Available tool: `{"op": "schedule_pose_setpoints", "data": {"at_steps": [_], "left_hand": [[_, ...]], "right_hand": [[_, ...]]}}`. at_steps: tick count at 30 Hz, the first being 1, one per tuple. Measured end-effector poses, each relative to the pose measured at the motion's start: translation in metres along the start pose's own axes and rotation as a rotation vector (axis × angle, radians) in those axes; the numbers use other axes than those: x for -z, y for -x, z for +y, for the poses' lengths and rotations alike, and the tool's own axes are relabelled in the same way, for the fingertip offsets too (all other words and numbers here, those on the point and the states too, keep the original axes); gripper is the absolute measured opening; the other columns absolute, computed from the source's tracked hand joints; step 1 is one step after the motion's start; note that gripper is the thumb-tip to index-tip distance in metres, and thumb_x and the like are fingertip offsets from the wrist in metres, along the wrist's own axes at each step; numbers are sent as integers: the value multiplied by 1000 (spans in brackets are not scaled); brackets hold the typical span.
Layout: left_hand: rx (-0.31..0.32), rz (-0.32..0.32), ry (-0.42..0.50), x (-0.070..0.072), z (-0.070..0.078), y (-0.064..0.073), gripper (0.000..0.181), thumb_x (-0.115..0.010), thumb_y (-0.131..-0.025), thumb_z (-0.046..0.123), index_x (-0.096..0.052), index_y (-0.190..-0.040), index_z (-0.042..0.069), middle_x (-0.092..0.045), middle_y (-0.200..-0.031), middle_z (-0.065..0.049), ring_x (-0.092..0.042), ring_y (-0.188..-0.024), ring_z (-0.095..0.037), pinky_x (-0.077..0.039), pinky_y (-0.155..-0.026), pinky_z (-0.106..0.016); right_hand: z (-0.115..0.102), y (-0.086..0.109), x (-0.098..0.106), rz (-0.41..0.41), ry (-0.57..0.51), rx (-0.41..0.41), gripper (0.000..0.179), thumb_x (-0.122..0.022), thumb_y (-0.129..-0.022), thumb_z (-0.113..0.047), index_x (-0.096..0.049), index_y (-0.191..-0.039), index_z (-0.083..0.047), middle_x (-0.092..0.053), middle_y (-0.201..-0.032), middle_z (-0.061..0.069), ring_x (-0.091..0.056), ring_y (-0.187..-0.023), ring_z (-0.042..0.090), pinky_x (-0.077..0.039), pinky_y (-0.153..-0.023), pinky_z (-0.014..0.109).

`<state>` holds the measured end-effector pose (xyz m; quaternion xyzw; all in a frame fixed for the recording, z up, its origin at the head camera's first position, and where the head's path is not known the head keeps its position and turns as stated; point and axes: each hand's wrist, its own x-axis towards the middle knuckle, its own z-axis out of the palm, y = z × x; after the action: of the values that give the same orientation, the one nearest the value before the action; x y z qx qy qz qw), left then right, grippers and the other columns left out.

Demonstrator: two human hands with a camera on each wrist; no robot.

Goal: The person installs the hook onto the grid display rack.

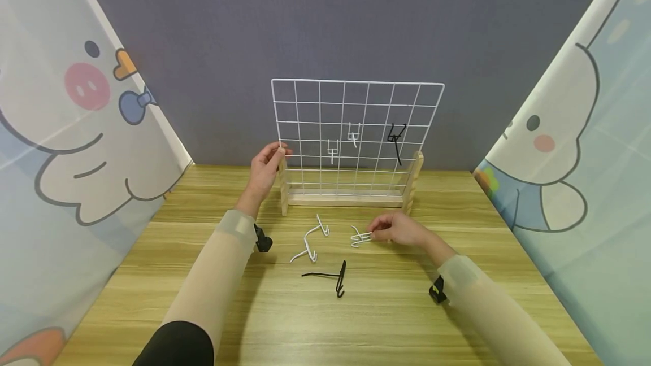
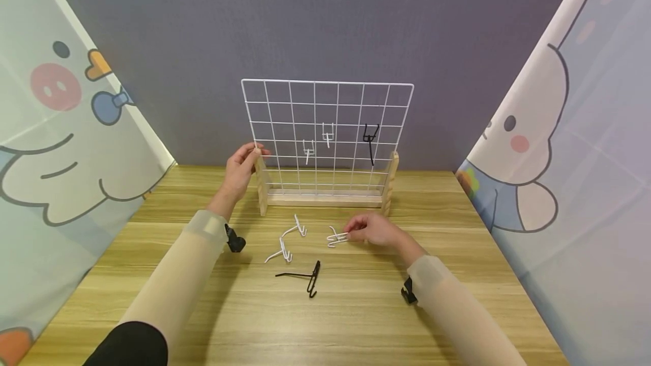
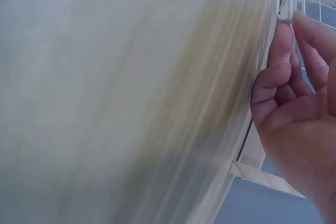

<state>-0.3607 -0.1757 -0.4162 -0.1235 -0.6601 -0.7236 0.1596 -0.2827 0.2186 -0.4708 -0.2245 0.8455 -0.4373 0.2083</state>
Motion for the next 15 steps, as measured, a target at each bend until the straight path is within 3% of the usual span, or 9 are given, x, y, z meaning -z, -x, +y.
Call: {"op": "schedule_pose_setpoints", "data": {"at_steps": [7,15], "left_hand": [[9,3,-15,0,1,1,25,-62,-114,19,-70,-130,2,-80,-106,12,-71,-117,-27,-50,-84,-22],[10,6,-41,1,1,1,22,-62,-113,19,-71,-128,6,-79,-105,13,-72,-117,-30,-46,-78,-21]], "right_hand": [[-1,3,-4,-76,-25,3,22,-80,-99,-15,-78,-119,-6,-80,-105,9,-68,-84,15,-56,-71,25],[-9,1,-18,-134,-57,10,20,-79,-99,-12,-78,-119,-5,-80,-103,7,-71,-84,14,-61,-74,26]]}}
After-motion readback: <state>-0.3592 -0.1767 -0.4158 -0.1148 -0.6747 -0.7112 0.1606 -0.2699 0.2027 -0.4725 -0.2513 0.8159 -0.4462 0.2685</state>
